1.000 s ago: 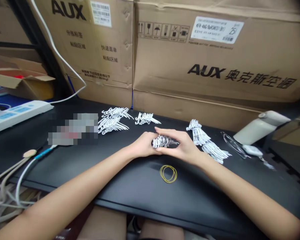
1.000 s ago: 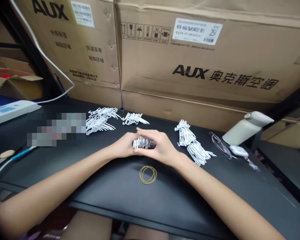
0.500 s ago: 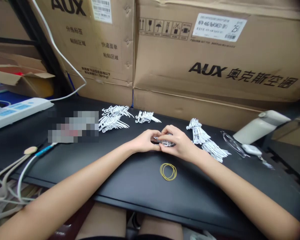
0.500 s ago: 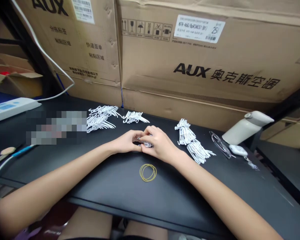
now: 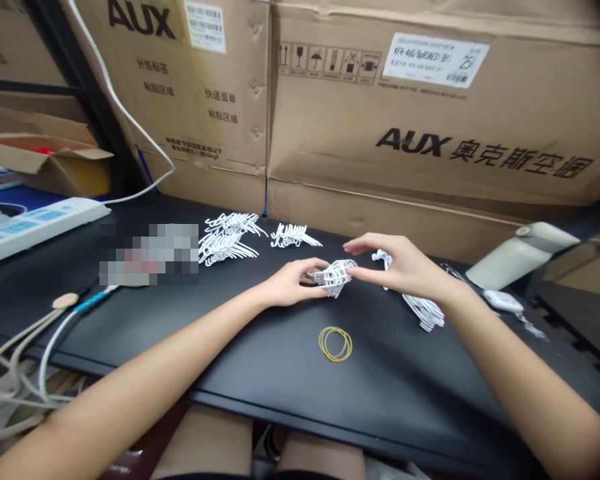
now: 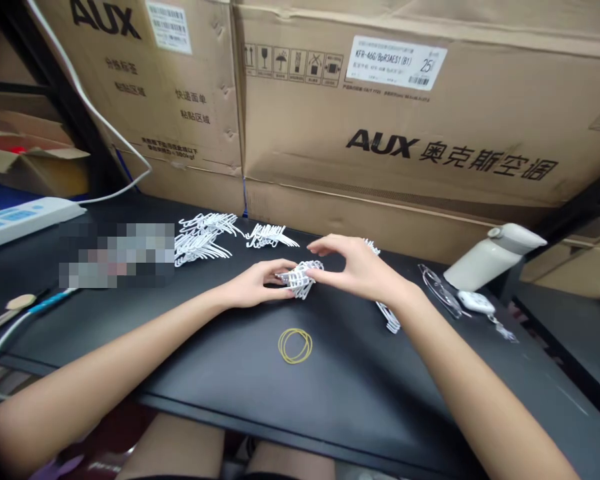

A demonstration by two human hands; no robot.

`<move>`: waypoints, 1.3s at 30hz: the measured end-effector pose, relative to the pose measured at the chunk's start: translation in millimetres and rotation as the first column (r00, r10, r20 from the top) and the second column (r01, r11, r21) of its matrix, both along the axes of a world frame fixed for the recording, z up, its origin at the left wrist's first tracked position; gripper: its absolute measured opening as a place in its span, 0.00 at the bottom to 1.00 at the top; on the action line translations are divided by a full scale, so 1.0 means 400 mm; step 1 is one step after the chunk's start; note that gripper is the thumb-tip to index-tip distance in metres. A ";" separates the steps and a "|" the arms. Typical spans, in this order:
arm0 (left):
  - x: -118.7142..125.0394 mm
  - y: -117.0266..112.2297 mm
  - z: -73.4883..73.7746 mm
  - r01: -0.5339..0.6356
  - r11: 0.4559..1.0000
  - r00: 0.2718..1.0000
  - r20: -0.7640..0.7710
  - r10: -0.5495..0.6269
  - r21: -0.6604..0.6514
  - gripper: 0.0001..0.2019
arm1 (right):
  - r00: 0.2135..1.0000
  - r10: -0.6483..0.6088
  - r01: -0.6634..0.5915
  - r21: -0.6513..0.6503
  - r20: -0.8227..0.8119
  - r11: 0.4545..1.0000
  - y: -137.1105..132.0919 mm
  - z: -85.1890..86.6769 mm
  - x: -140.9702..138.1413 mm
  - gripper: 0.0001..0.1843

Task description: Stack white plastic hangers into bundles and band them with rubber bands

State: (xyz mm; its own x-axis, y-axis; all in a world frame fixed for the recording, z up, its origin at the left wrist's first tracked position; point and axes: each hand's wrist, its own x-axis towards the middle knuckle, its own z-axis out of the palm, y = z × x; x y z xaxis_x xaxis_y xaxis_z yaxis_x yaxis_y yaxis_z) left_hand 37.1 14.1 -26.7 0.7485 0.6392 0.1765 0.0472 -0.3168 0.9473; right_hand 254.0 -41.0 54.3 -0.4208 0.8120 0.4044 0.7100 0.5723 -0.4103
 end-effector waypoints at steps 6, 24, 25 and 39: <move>-0.002 0.005 0.025 -0.029 0.963 0.999 0.013 0.034 -0.269 0.20 | 0.999 -0.005 0.010 0.119 -0.043 0.993 0.013 -0.020 -0.003 0.13; -0.003 -0.016 0.037 -0.091 0.934 0.995 0.006 0.099 -0.346 0.24 | 0.994 0.107 -0.105 0.077 -0.024 0.992 0.003 -0.044 -0.047 0.06; -0.004 -0.015 0.036 -0.097 0.927 0.994 0.019 0.111 -0.362 0.24 | 0.995 0.101 -0.101 0.080 0.002 0.992 0.003 -0.039 -0.043 0.06; 0.004 -0.025 0.022 -0.135 0.958 0.991 -0.017 0.135 -0.254 0.22 | 0.997 0.078 -0.077 0.220 0.003 0.972 -0.011 -0.073 -0.070 0.06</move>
